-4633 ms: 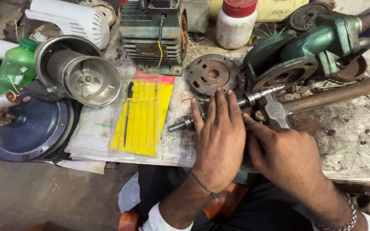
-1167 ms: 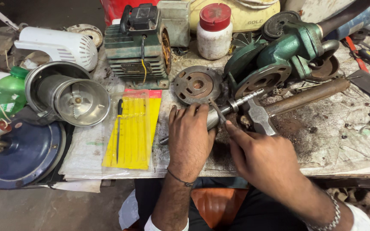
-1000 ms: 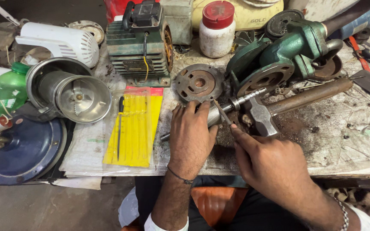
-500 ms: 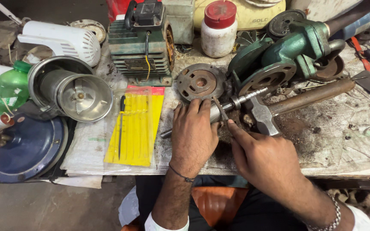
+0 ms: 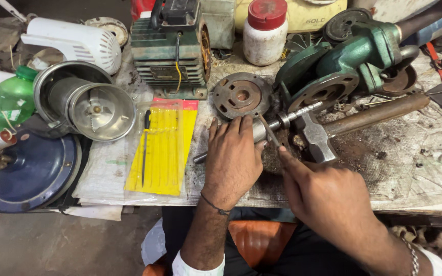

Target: The person files a metal rotor shaft on a workbench, then wipes the red pump housing with a cloth, taps components with a hammer, and fits the rotor assembly into the green pump body, pressing and aligning the parts together by hand.

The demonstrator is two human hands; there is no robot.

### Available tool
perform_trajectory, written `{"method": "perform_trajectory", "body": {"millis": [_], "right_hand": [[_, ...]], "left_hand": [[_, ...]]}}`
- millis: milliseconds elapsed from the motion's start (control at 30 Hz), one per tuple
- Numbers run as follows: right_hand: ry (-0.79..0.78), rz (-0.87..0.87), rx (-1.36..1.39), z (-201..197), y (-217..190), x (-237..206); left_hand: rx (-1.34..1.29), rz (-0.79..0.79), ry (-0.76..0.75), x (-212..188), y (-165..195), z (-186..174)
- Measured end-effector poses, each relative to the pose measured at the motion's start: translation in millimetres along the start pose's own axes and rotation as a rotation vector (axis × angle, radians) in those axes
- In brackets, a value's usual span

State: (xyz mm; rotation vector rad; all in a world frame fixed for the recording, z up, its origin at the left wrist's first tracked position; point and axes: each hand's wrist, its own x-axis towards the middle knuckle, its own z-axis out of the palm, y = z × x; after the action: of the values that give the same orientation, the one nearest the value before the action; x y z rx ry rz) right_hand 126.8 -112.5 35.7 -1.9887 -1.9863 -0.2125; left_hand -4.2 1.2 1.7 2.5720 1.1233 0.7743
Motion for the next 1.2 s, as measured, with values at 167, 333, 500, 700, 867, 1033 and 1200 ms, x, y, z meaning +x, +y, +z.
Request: {"method": "perform_trajectory", "body": {"millis": [167, 333, 500, 700, 867, 1033, 1200], "right_hand": [[-0.077, 0.056, -0.03, 4.9, 3.3, -0.3], [-0.029, 0.033, 0.014, 9.0, 9.1, -6.7], [-0.039, 0.054, -0.021, 14.0, 12.7, -6.6], [-0.106, 0.064, 0.042, 11.9, 10.1, -4.4], [-0.052, 0.086, 0.006, 10.8, 8.0, -2.6], [-0.072, 0.078, 0.006, 7.1, 6.8, -3.2], [0.01, 0.054, 0.011, 4.0, 5.2, 1.5]], "left_hand": [[0.004, -0.017, -0.027, 0.5, 0.4, -1.2], [-0.01, -0.01, 0.006, -0.3, 0.9, -2.3], [-0.019, -0.056, -0.06, 0.7, 0.2, -2.1], [0.03, 0.009, 0.012, 1.9, -0.9, 0.7], [0.004, -0.036, -0.064, 1.6, -1.2, 0.6], [0.015, -0.004, -0.011, 1.0, -0.4, 0.0], [-0.011, -0.034, -0.024, 1.6, 0.1, -3.0]]}}
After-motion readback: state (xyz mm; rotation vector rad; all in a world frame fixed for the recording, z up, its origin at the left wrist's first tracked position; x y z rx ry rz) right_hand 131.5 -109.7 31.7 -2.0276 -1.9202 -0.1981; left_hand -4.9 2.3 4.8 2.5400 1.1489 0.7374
